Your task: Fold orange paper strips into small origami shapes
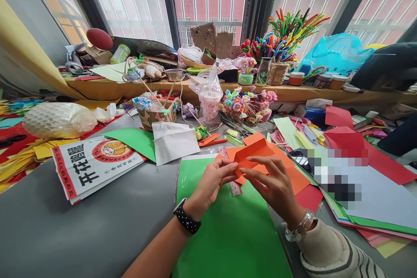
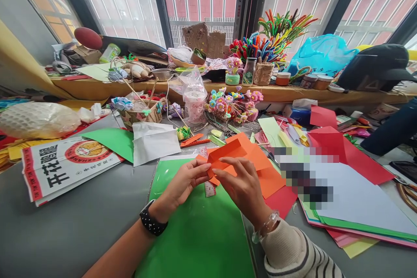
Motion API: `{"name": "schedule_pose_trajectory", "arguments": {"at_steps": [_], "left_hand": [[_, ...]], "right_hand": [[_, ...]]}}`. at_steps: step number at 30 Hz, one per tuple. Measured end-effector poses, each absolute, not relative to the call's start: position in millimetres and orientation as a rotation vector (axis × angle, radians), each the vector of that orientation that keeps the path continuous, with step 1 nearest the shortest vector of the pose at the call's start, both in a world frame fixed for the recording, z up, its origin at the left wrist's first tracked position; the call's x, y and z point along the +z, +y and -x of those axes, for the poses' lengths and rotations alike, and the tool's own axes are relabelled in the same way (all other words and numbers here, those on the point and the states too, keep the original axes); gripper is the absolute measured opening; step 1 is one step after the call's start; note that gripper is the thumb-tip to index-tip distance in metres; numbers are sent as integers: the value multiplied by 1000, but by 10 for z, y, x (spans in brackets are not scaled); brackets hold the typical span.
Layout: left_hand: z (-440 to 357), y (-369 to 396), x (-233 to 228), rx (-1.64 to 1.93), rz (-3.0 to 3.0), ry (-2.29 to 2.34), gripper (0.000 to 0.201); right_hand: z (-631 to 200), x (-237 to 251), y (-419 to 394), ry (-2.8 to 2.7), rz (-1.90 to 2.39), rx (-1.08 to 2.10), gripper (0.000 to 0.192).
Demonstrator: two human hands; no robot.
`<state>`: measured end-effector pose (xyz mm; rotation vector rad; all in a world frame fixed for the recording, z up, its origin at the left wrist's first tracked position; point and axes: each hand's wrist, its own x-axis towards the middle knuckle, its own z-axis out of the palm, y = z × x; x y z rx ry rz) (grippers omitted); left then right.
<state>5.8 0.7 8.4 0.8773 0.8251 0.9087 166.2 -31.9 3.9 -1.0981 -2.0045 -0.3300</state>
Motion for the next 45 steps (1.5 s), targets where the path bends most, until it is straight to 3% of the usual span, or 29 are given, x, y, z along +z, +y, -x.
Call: {"name": "schedule_pose_trajectory", "arguments": {"at_steps": [10, 20, 31, 39, 45], "left_hand": [[-52, 19, 146, 814, -854, 820, 19], [-77, -5, 108, 929, -932, 912, 23], [-116, -37, 121, 989, -971, 932, 23], [-124, -34, 115, 963, -929, 870, 42], [-139, -56, 120, 938, -958, 842, 46]], "right_hand": [[-1719, 44, -311, -2000, 944, -5, 28], [-1677, 77, -307, -1996, 1052, -96, 14], [-1684, 69, -297, -1876, 1160, 75, 11], [-1686, 15, -255, -1702, 1191, 378, 10], [-1635, 10, -253, -1609, 1220, 630, 17]]}}
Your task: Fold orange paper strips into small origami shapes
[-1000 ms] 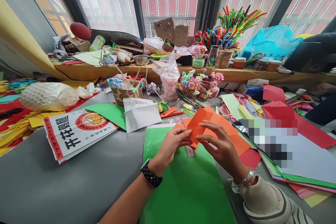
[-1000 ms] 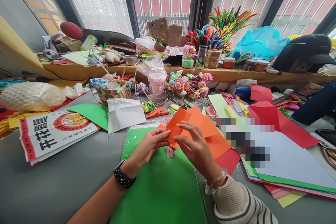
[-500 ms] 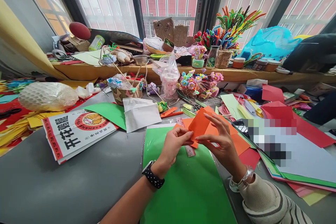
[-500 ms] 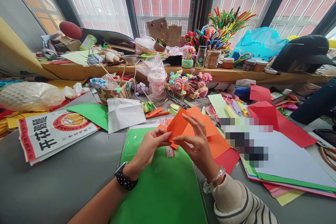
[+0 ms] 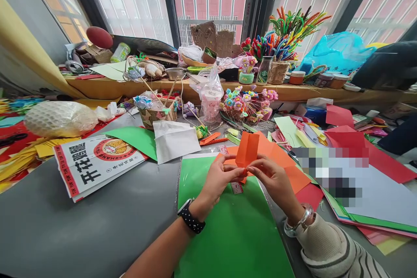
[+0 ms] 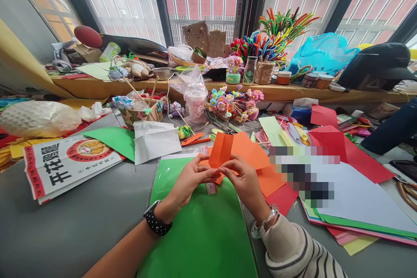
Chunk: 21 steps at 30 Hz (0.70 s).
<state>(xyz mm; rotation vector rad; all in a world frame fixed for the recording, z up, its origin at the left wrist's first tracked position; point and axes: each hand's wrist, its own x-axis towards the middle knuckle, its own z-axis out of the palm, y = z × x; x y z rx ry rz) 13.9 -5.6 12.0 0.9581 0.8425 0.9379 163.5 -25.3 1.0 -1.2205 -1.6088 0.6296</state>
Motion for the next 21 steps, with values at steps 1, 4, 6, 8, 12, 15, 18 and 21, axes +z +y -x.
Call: {"name": "schedule_pose_trajectory", "arguments": {"at_steps": [1, 4, 6, 8, 12, 15, 18, 21], "left_hand": [[-143, -58, 119, 936, -956, 843, 47], [-154, -56, 112, 934, -952, 853, 49], [-157, -53, 108, 929, -955, 851, 49], [-158, -52, 108, 919, -958, 848, 47], [-153, -51, 112, 903, -1007, 860, 46], [-148, -46, 99, 904, -1066, 868, 50], [-150, -43, 83, 913, -1089, 872, 50], [-160, -48, 82, 921, -1092, 873, 48]], "right_hand": [[-1623, 15, -260, -1582, 1214, 673, 18], [-1598, 23, -275, -1520, 1204, 744, 17], [-1597, 20, -278, -1506, 1213, 742, 16], [-1602, 16, -275, -1500, 1221, 733, 17], [-1609, 15, -271, -1483, 1250, 741, 18], [-1604, 19, -279, -1489, 1265, 746, 19], [-1599, 17, -291, -1503, 1264, 750, 19], [-1595, 6, -297, -1499, 1254, 770, 20]]}}
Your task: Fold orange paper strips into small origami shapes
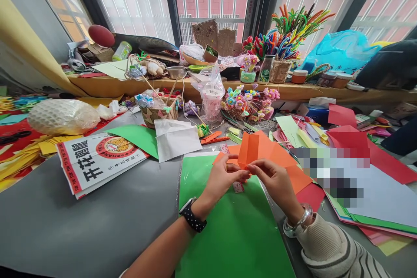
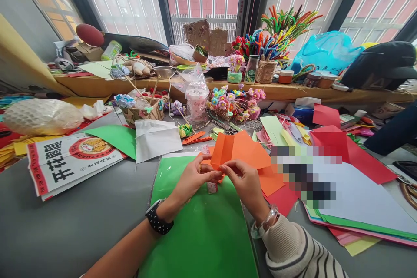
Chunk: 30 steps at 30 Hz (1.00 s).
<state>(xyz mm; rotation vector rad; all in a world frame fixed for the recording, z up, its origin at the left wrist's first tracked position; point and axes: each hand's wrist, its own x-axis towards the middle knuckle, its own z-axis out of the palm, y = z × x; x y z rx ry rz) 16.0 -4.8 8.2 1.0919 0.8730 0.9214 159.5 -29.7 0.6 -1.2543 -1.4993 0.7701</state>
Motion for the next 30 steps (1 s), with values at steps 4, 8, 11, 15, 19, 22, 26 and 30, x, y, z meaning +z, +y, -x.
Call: {"name": "schedule_pose_trajectory", "arguments": {"at_steps": [4, 8, 11, 15, 19, 22, 26, 30], "left_hand": [[-164, -57, 95, 930, -1073, 876, 46], [-155, -52, 94, 958, -1035, 859, 48], [-152, -46, 84, 975, -1042, 849, 49], [-151, -47, 71, 972, -1076, 862, 50], [-152, -56, 74, 966, -1101, 866, 48], [-156, -58, 83, 965, -1097, 872, 46], [-162, -50, 88, 960, -1054, 866, 47], [-168, -48, 86, 946, -1024, 850, 47]], "right_hand": [[-1587, -16, -290, -1487, 1223, 788, 18], [-1580, -38, -266, -1357, 1183, 809, 37], [-1571, -25, -264, -1364, 1206, 908, 32], [-1553, 19, -289, -1456, 1219, 991, 21], [-1557, 19, -296, -1405, 1193, 1042, 21], [-1565, 2, -289, -1366, 1215, 1087, 22], [-1564, -13, -282, -1287, 1208, 1159, 22], [-1564, -19, -284, -1237, 1174, 1204, 21]]}}
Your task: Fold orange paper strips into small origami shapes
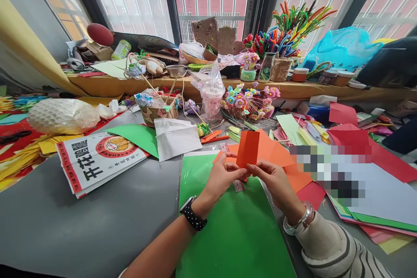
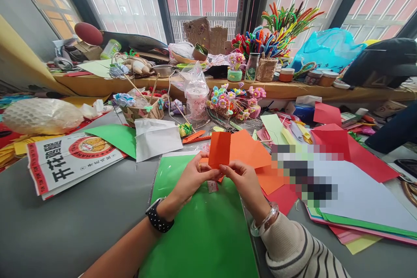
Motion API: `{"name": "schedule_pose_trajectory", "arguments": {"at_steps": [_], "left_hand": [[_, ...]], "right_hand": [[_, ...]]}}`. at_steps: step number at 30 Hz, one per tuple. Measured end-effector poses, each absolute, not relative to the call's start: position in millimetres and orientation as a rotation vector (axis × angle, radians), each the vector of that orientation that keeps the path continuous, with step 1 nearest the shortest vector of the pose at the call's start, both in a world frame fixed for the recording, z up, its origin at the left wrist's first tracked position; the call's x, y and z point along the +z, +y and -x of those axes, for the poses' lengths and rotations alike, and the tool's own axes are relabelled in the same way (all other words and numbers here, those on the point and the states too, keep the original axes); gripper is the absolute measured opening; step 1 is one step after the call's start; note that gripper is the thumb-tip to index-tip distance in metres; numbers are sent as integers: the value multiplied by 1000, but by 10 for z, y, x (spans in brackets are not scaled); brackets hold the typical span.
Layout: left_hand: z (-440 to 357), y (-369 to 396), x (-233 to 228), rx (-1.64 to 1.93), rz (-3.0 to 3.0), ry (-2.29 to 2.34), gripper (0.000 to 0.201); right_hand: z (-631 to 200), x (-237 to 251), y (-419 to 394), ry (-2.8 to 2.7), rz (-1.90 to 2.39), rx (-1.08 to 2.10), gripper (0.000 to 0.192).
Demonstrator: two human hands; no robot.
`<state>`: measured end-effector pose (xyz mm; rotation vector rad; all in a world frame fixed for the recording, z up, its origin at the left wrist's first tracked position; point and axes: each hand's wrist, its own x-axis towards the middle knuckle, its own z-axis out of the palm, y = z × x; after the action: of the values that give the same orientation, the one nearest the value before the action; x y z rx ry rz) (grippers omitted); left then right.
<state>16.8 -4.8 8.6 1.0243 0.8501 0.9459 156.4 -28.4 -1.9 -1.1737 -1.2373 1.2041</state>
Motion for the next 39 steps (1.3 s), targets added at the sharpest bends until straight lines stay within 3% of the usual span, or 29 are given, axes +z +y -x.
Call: {"name": "schedule_pose_trajectory", "arguments": {"at_steps": [7, 15, 20, 28, 39], "left_hand": [[-191, -66, 106, 944, -1007, 859, 46], [-181, -46, 57, 933, -1028, 870, 47], [-175, -54, 17, 924, -1184, 873, 44], [-195, -77, 43, 919, -1257, 864, 42], [-195, -52, 21, 917, -1181, 843, 44]], "right_hand": [[-1567, -7, -284, -1177, 1148, 1257, 29], [-1575, -8, -292, -1269, 1244, 1036, 26], [-1587, -1, -278, -1290, 1226, 1174, 21], [-1562, -34, -287, -1108, 1288, 1255, 31], [-1605, -37, -269, -1353, 1471, 885, 39]]}}
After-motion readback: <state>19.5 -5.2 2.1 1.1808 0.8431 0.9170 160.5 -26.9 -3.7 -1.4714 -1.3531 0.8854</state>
